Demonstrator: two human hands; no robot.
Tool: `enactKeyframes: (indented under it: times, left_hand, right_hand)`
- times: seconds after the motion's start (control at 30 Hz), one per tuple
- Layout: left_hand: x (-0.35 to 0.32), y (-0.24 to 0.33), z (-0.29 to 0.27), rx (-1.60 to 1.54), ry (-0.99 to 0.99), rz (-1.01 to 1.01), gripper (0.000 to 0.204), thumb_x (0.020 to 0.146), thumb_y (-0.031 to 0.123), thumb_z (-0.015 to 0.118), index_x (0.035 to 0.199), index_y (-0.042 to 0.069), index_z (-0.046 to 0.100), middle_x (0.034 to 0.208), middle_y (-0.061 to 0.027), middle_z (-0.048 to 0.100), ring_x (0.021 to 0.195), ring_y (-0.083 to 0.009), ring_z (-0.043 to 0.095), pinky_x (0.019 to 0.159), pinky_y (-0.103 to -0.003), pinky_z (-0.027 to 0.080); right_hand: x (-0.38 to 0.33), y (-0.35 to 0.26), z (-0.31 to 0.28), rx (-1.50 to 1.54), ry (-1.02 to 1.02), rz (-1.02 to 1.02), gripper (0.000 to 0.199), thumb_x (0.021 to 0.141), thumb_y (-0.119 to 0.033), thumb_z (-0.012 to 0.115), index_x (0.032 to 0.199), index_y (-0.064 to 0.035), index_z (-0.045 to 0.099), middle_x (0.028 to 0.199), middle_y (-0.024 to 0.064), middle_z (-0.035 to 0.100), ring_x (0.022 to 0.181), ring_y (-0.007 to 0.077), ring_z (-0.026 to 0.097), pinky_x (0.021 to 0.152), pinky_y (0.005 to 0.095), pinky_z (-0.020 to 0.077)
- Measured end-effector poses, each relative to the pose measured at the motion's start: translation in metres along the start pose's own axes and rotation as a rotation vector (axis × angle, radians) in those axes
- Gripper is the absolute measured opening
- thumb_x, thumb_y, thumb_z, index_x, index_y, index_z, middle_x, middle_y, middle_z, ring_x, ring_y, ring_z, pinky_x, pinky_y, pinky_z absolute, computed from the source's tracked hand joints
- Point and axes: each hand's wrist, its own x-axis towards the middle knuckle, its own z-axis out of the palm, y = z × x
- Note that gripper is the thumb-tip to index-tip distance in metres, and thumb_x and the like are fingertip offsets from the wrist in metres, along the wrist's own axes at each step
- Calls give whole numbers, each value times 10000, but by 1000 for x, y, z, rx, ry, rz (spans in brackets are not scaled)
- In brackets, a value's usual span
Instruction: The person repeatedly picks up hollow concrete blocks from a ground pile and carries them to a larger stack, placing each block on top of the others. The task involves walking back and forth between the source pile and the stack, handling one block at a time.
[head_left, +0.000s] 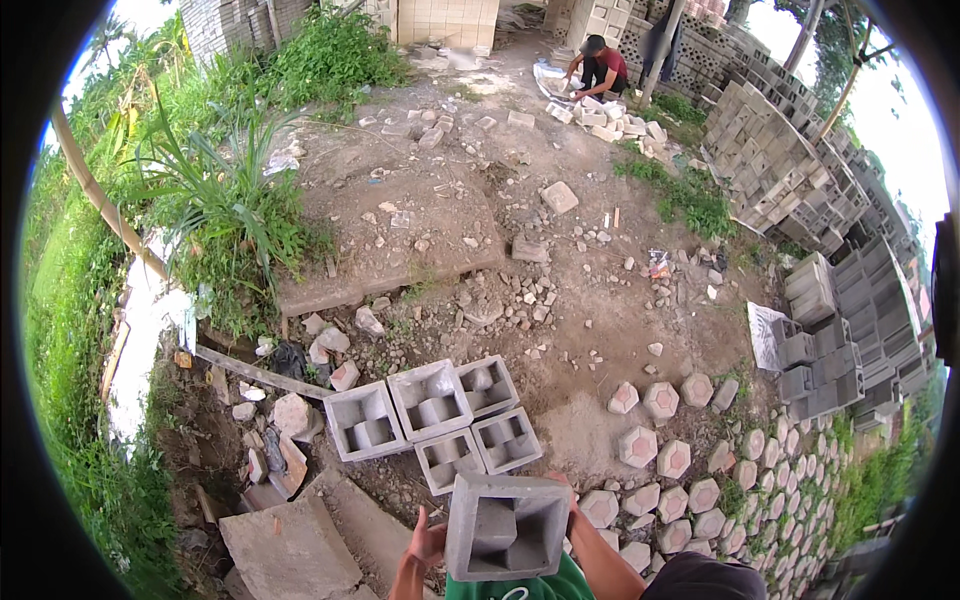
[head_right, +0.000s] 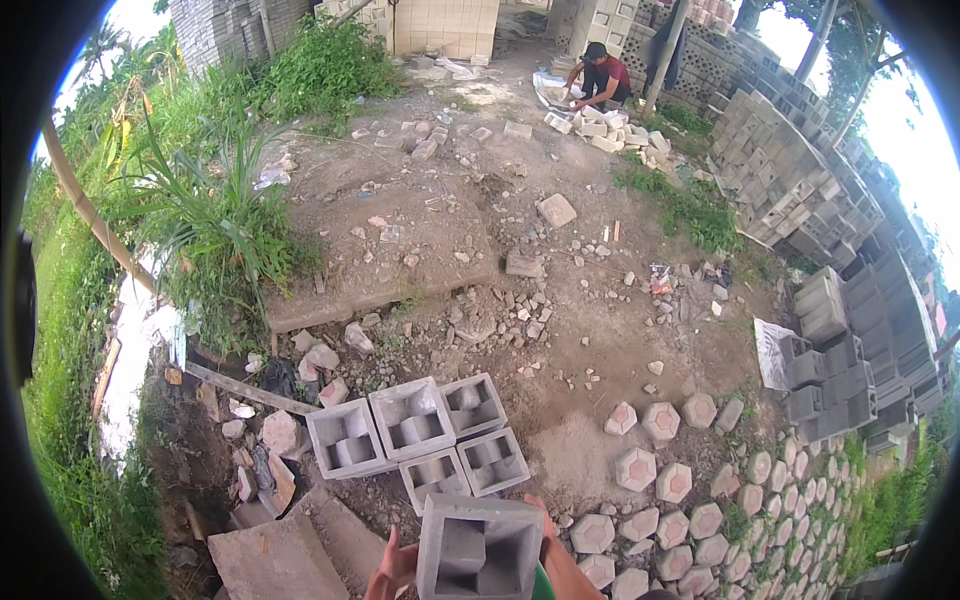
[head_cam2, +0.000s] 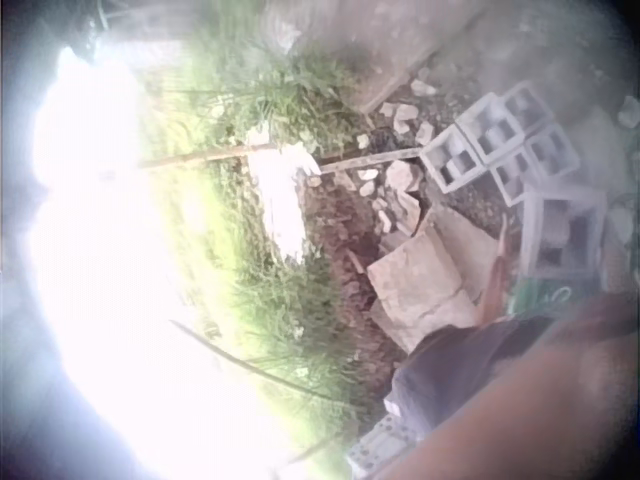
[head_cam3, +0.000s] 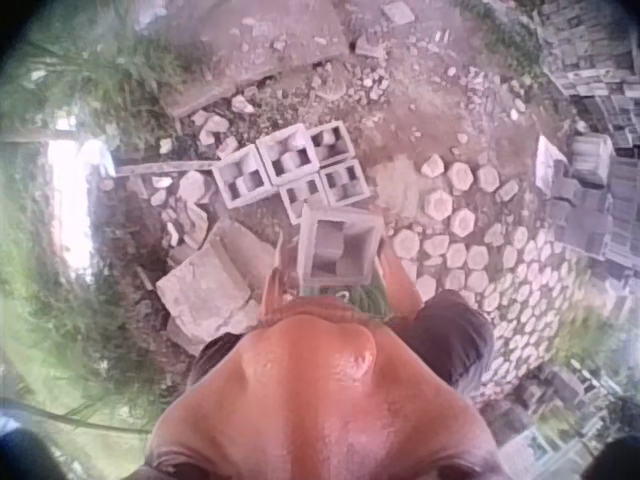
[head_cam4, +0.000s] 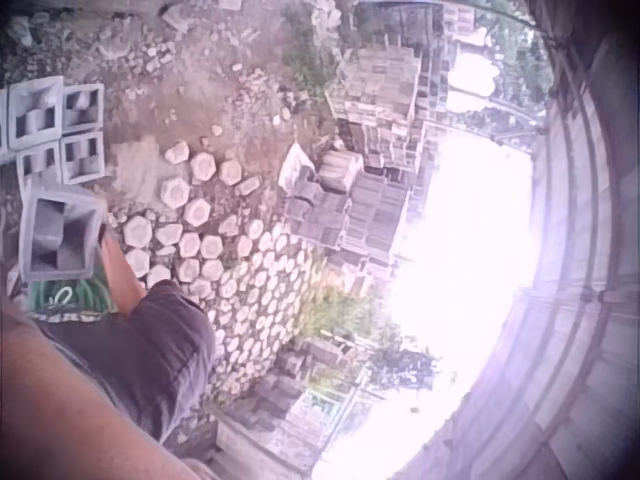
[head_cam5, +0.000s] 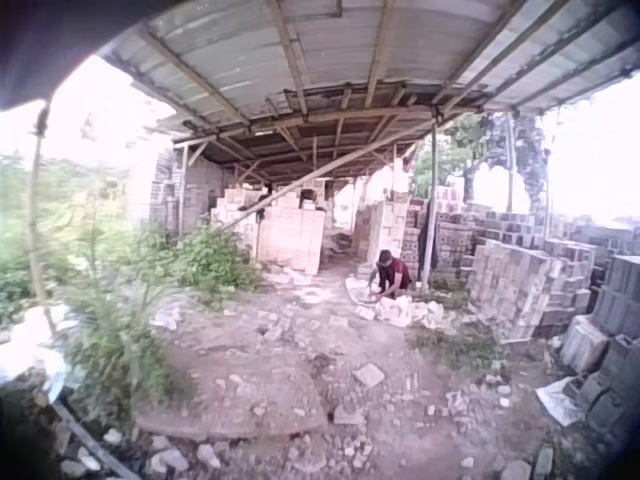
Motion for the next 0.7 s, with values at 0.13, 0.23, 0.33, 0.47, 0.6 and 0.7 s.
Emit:
enactKeyframes:
  times: [0.13,0.23,0.33,0.47,0.6,0.7]
  left_hand:
    - [21,12,23,737,123,57,1034,786,827,152,1424,29,309,1387,-167,425,1272,-311,406,1087,-416,279]
    - [29,-4,18,716,123,228,1019,795,817,113,1427,42,312,1399,-152,414,1268,-312,410,1094,-409,271]
    - [37,7,42,692,40,204,1017,797,815,113,1426,42,312,1400,-152,414,1268,-311,410,1093,-409,271]
    - [45,16,65,688,-41,173,1014,799,813,113,1426,41,313,1400,-151,414,1267,-310,411,1093,-408,273]
    - [55,24,88,710,-125,133,1012,801,811,113,1425,41,313,1401,-151,413,1267,-309,411,1092,-408,274]
    - [55,33,107,698,-178,132,1010,802,810,114,1425,40,314,1401,-151,413,1267,-308,412,1092,-408,275]
  right_hand:
    - [-74,-35,79,-73,117,89,509,781,-454,503,1024,-27,637,966,142,674,814,305,623,785,417,495]
    - [-66,-36,72,-149,153,-48,497,759,-435,510,1032,-39,633,999,125,663,859,288,620,804,414,488]
    - [-70,-27,56,-90,131,-110,498,750,-444,520,1020,-43,641,972,125,663,842,286,618,797,409,488]
    - [-84,-32,60,-127,134,-126,536,760,-480,522,1035,-37,645,970,138,670,841,291,625,794,400,493]
    - [-112,-37,70,-90,55,-189,502,773,-476,499,979,-45,651,916,117,669,806,263,620,765,388,489]
    - [-123,-42,77,-85,109,-323,437,782,-446,496,894,-52,649,846,87,655,751,226,603,702,371,478]
